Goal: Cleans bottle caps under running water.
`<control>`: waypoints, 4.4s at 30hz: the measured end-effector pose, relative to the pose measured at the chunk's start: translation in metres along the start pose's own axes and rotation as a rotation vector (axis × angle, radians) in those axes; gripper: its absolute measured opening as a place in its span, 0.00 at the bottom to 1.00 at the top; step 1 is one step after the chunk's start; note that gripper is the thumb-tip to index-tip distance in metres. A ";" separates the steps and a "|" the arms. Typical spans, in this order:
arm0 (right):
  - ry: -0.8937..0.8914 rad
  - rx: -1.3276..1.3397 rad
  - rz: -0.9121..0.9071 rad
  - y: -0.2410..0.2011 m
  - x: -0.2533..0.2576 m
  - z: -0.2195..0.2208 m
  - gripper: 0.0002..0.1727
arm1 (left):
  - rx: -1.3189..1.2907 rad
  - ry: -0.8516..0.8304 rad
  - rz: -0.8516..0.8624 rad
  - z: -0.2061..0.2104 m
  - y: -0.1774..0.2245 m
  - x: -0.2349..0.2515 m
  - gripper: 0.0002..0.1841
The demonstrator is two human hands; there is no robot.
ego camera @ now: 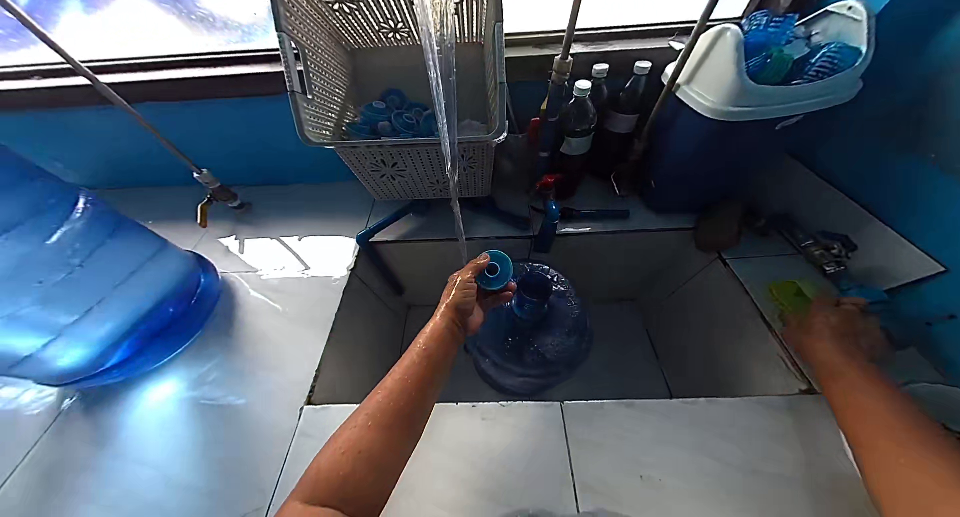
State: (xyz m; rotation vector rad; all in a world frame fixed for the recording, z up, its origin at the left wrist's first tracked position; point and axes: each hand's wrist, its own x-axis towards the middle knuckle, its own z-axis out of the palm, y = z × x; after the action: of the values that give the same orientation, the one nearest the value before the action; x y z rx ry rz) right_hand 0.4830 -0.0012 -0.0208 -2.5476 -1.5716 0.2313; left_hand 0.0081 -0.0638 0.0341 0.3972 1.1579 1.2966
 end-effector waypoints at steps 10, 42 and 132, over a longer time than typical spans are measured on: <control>-0.198 0.143 -0.001 -0.012 0.018 0.003 0.33 | 0.094 0.112 0.165 -0.010 -0.008 -0.027 0.15; -0.272 0.638 -1.028 -0.325 -0.283 -0.004 0.37 | 0.320 0.262 0.571 -0.071 -0.013 -0.053 0.14; -0.103 0.643 -1.008 -0.187 -0.210 0.039 0.26 | -0.105 0.058 0.021 -0.052 0.006 -0.061 0.51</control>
State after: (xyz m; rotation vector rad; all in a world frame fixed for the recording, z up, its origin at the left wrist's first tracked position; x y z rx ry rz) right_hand 0.2189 -0.1040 -0.0094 -1.1171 -2.1306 0.6016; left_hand -0.0287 -0.1341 0.0430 0.2966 1.1311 1.3888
